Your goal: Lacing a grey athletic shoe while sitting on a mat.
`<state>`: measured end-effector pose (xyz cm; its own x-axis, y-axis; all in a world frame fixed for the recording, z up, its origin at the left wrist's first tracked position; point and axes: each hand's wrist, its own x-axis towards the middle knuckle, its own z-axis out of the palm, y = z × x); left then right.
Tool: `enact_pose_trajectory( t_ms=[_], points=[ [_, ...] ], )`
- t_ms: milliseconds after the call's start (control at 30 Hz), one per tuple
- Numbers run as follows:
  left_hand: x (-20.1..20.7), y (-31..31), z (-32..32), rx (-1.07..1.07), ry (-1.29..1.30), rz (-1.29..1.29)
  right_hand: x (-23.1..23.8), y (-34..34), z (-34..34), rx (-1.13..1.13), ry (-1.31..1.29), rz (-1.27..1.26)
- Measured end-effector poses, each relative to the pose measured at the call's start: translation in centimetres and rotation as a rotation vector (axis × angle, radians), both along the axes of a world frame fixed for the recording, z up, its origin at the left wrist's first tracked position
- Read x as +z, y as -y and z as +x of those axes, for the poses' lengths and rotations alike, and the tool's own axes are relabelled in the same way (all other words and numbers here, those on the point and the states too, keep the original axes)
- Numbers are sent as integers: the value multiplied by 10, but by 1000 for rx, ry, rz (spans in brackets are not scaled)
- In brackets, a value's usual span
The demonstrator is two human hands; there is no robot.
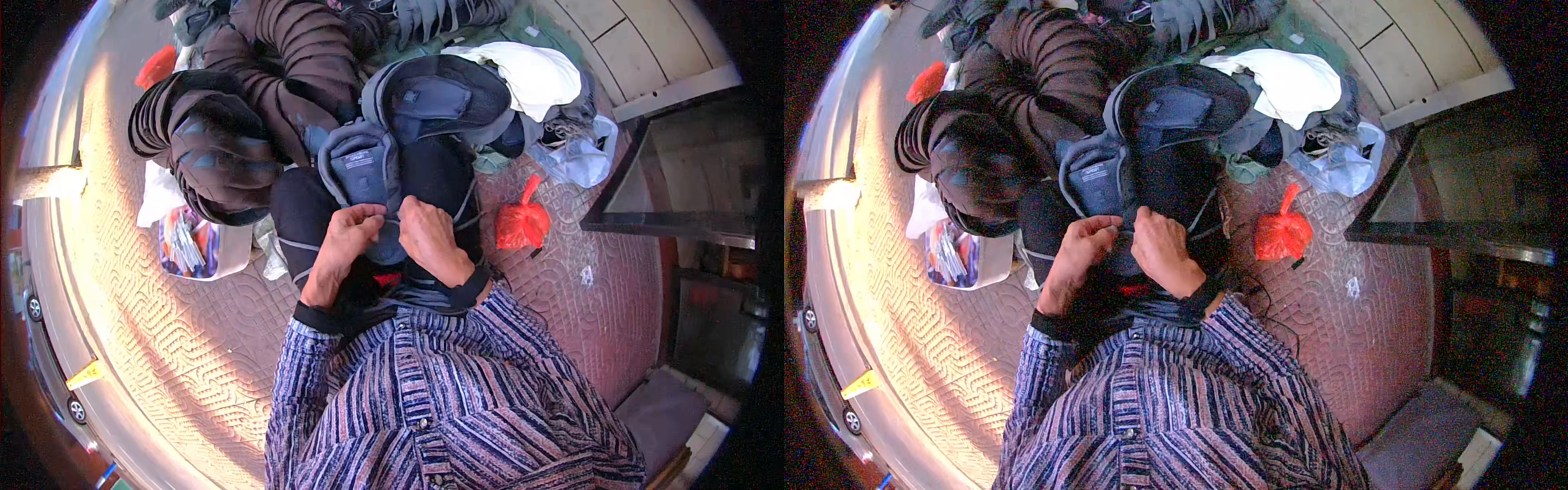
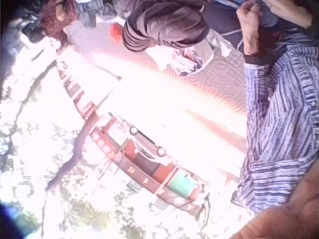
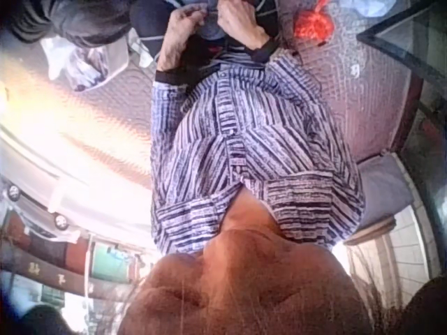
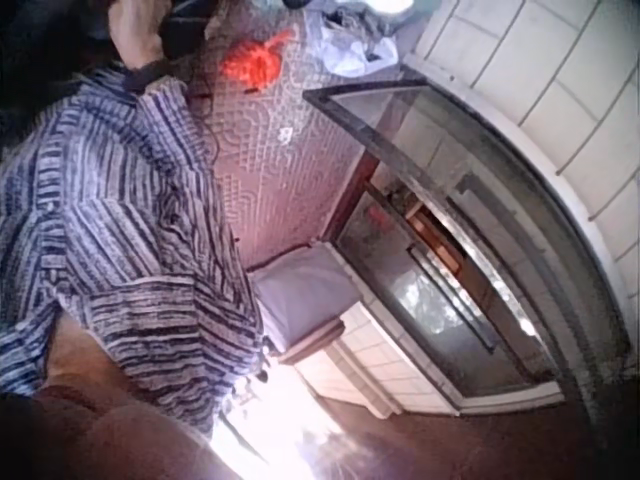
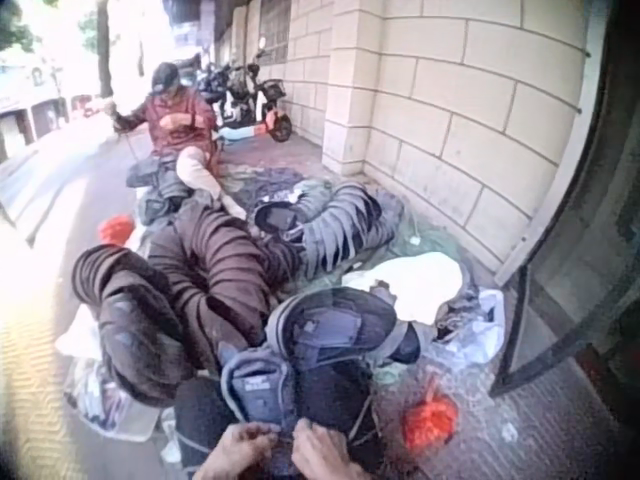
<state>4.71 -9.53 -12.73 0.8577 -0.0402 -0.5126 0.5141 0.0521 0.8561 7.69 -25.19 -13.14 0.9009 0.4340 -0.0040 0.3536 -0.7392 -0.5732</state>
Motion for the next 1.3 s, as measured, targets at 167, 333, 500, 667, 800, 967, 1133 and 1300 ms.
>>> enact_pose_trajectory(
  t_ms=[167, 333, 500, 667, 800, 967, 1133, 1300],
  points=[
    [3, -7, 2, -34, -106, -103, -1, -7, 0, 18, -16, -25],
    [2, -7, 16, -257, 52, 99, 1, -7, -2, 48, 25, -31],
    [-3, -5, 41, -530, 167, 512, -2, -5, 1, 65, -18, -72],
    [12, -4, 41, -794, 668, 1088, -3, -9, 6, 22, -29, 24],
    [39, -18, 48, -843, 935, 1266, 10, -3, 17, 82, 76, 205],
    [52, -40, 42, -671, 874, 1224, 23, -13, 32, 181, -645, 661],
    [36, -47, -3, -231, 457, 560, 18, -28, 36, 44, -842, 564],
    [12, -20, -34, 158, 220, 519, 12, -33, 32, 225, -696, 301]
  ],
)
